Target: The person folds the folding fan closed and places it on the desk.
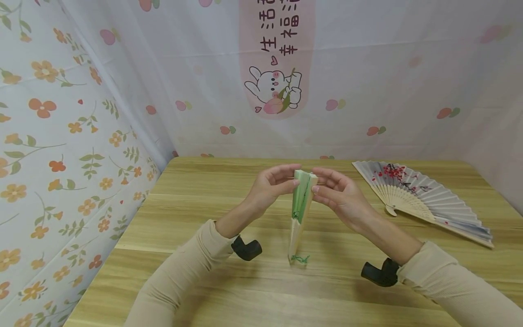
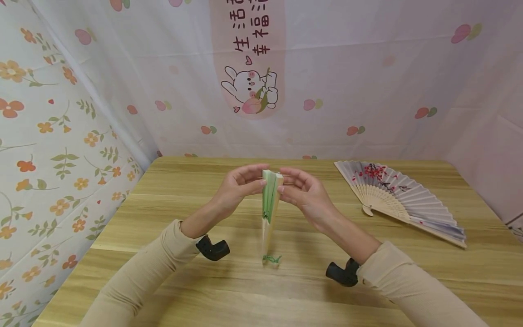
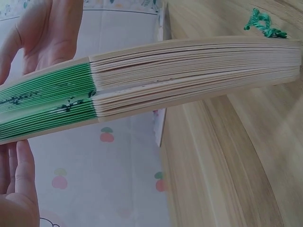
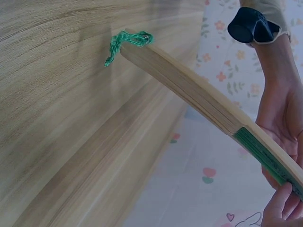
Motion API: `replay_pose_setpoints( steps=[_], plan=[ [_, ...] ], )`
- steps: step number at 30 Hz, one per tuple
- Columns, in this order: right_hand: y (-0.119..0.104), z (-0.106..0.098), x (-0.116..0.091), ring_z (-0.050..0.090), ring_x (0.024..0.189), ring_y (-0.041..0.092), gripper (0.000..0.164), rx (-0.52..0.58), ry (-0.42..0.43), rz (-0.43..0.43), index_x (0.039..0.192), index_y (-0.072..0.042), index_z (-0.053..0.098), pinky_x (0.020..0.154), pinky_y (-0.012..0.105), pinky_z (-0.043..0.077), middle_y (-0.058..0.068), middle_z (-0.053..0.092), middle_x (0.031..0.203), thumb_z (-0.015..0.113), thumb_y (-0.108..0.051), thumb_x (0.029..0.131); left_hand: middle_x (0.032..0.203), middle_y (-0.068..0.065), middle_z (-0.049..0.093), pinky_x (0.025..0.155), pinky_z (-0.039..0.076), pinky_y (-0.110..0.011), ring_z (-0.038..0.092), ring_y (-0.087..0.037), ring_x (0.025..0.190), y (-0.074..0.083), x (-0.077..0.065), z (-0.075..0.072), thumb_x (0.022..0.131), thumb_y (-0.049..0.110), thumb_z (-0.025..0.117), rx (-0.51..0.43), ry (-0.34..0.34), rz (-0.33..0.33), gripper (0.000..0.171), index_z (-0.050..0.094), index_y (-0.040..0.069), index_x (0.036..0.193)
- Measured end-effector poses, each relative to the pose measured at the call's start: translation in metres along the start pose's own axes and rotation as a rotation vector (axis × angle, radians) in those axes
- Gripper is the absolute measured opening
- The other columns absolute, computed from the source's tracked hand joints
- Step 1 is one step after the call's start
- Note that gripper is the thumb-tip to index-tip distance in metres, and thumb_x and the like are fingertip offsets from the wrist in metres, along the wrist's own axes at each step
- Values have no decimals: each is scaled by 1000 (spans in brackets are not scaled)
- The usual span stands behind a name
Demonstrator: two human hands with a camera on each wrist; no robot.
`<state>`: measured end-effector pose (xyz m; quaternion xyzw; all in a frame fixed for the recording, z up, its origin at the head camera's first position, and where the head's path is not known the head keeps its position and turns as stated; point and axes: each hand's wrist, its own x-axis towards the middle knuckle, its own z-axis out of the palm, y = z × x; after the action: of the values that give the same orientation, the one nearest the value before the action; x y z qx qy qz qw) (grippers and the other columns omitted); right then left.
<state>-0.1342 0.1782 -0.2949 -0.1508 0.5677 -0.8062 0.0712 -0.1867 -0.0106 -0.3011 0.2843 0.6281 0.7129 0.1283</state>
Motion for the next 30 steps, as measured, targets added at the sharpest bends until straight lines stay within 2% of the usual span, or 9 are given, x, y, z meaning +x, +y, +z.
replay_pose_setpoints(
  steps=[12, 19, 30],
  plan=[
    [3, 1, 1, 56, 89, 13, 24, 45, -1, 12, 102, -11, 61, 82, 29, 48, 3, 57, 96, 53, 4, 85, 106, -13, 58, 80, 49, -35, 57, -16, 92, 1, 0, 1, 85, 1, 56, -19, -3, 10, 36, 51, -2, 120],
    [4, 1, 1, 57, 89, 13, 22, 35, -2, 0, 101, -12, 61, 81, 30, 48, 2, 57, 95, 52, 3, 86, 102, -8, 59, 79, 49, -35, 57, -14, 89, 0, 0, 1, 85, 0, 55, -9, 6, 6, 33, 52, -3, 117],
    [3, 1, 2, 57, 89, 13, 19, 37, 57, 6, 98, -12, 60, 81, 31, 48, 1, 57, 94, 54, 1, 86, 99, -8, 58, 77, 50, -36, 58, -17, 87, 1, -1, 0, 84, 4, 58, 14, 39, -9, 31, 55, -1, 115]
  ],
)
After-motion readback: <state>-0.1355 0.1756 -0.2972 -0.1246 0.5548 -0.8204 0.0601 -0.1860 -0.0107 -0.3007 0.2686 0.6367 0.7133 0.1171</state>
